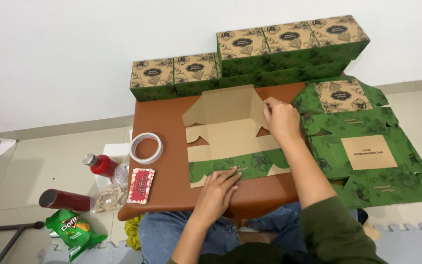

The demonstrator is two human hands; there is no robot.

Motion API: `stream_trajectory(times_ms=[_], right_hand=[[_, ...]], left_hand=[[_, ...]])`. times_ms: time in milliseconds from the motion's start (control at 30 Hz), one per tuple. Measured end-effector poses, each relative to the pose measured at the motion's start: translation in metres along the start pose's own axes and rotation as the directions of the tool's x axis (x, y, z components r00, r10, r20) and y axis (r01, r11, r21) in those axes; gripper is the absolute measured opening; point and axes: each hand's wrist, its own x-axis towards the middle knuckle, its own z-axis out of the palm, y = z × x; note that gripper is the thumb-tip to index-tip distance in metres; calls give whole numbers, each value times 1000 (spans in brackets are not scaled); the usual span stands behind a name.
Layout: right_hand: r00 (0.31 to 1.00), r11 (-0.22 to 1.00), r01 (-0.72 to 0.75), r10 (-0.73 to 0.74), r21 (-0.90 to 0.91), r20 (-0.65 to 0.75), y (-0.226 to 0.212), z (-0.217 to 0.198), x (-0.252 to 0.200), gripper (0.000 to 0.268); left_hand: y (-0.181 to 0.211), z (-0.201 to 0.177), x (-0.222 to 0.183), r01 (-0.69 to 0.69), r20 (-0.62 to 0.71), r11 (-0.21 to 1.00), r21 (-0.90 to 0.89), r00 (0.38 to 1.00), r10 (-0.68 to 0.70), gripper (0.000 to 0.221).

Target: Assembling cardboard boxes by folding flat templates along pre-scored lines.

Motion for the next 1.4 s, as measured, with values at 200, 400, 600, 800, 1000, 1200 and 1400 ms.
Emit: stream_trajectory(times_ms=[200,400,600,800,1000,1200,1400], right_hand=[[992,987,-90,101,-131,79,13,27,10,48],[922,995,67,-89,72,377,-15,-41,-55,55],[906,974,166,-213,156,366,-8,-71,-107,33],[925,948,276,-307,158,226,-8,-93,-149,35],[997,934,61,-71,352,15,-8,-77,-196,28],[989,898,127,-145,421,10,-16,-57,-233,49],[953,920,226,-277,322,122,-41,-69,-236,47]], left_hand=[[-5,-13,14,2,14,999,-35,1000,-1,48],[-30,-12,13,-11,-118,966,258,992,43,80],[-17,-17,20,-126,-267,940,318,939,217,38],[13,-22,-8,-233,-234,871,433,904,358,16],[18,3,-35,-208,-159,862,461,937,311,25],[22,4,-37,-150,-138,937,316,970,202,29],[14,25,-45,-102,-232,968,230,960,157,34]])
